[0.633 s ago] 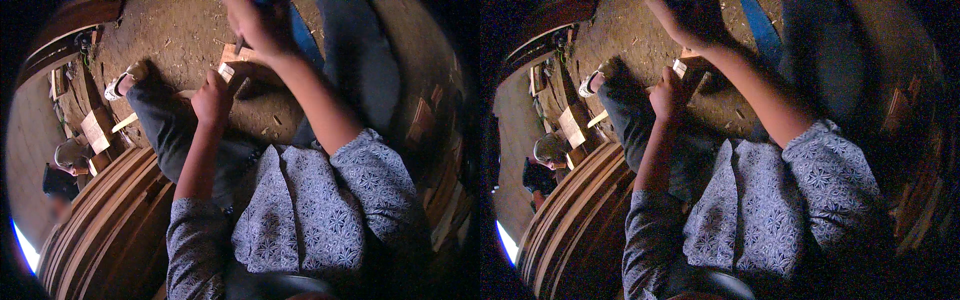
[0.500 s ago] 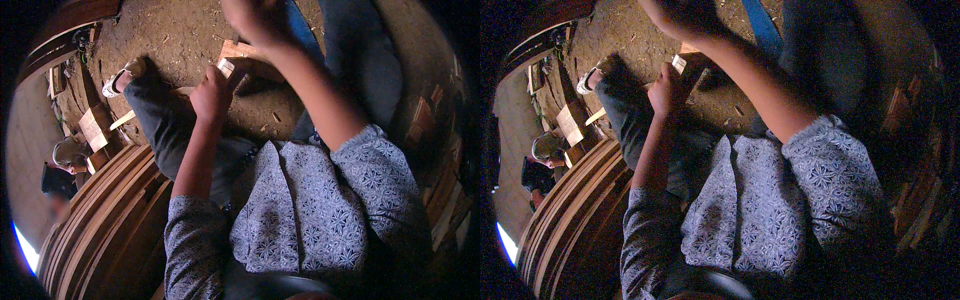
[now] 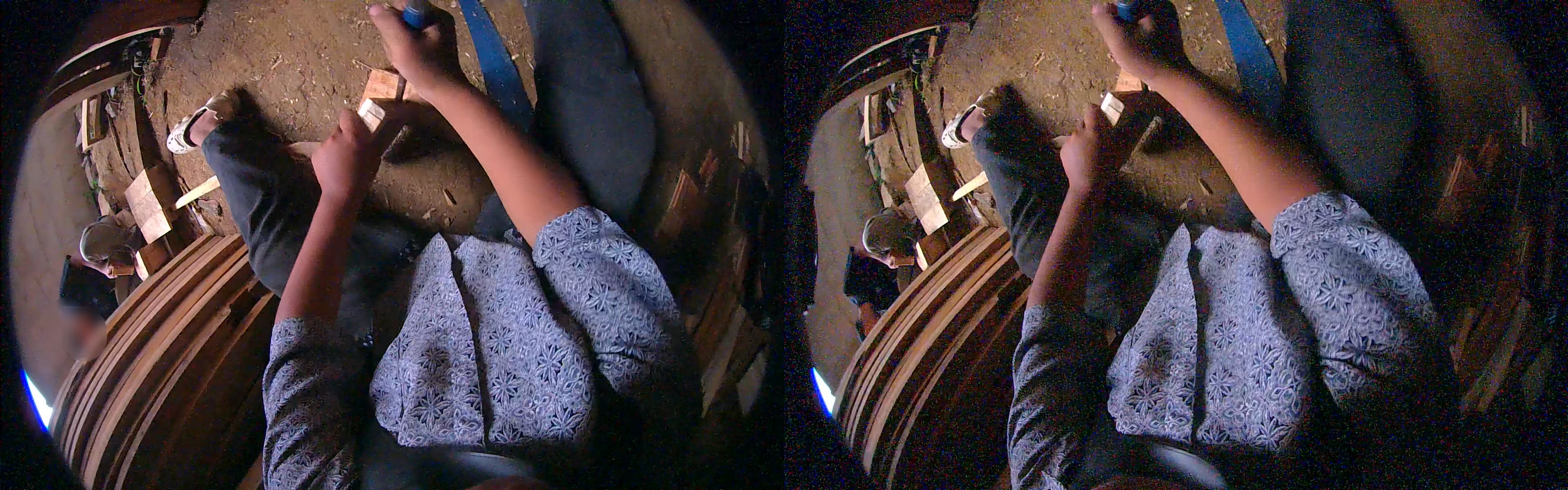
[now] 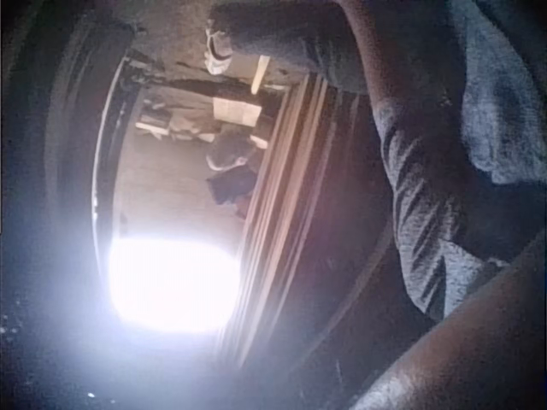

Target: The person sits on the ground and uses a chisel to carve a small wooden block, repeatedly removing shavings and shaping the interior. The person rotates the block to access different sides and continues carving throughout the clip.

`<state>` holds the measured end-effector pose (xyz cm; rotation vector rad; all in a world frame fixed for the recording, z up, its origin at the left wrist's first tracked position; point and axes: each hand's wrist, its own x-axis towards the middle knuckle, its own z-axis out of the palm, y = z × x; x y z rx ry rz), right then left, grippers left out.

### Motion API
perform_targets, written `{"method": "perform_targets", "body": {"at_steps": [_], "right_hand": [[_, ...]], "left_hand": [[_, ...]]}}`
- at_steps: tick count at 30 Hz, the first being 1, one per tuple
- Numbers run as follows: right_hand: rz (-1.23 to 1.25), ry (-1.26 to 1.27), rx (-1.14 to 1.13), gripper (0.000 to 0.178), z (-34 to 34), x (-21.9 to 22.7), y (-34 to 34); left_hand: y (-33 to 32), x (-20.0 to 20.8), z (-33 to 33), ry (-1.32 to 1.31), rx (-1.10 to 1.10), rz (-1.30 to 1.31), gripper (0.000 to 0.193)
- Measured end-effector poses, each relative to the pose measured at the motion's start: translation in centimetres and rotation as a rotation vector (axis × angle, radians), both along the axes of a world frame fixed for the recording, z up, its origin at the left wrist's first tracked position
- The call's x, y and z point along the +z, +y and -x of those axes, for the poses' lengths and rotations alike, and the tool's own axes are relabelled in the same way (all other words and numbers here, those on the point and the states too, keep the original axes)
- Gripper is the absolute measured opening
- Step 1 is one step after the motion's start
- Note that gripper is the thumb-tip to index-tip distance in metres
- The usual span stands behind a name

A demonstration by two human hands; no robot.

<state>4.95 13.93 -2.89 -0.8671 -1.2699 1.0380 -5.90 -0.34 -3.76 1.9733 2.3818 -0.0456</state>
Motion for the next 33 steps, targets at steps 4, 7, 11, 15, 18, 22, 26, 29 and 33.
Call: {"method": "perform_targets", "body": {"at_steps": [4,7,11,15,18,22,26,29,33], "right_hand": [[0.2,-0.113,0.109,0.048,-0.7,0.8,-0.9],[0.205,0.124,0.175,0.047,-2.3,7.2,-2.5],[0.135,0.0,0.086,0.046,-0.9,4.9,-1.6],[0.074,-0.027,-0.028,0.047,-0.2,0.0,-1.1],[0.116,0.193,0.056,0.046,-0.6,2.4,-2.0],[0.063,0.34,0.12,0.046,-2.3,9.0,-2.0],[0.043,-0.112,-0.064,0.051,0.3,0.2,-1.2],[0.098,-0.061,0.006,0.051,-1.0,0.8,-1.1],[0.111,0.284,0.168,0.048,-1.6,7.3,-2.4]], "left_hand": [[-0.6,-0.4,0.2,0.046,0.068,0.064,0.029],[-1.5,0.2,0.6,0.012,0.054,0.038,0.026],[-0.6,0.5,-0.3,0.015,0.06,0.075,0.022],[-1.0,-0.3,0.2,0.012,0.044,0.021,0.02],[-0.9,-0.5,0.4,0.021,0.064,0.02,0.018],[-1.7,-0.5,0.6,0.036,0.087,0.055,0.016],[-1.1,-0.4,0.3,0.015,0.042,0.034,0.016],[-0.9,-1.0,0.4,0.025,0.043,-0.006,0.019],[-2.2,0.1,0.6,0.024,0.056,0.022,0.021]]}}
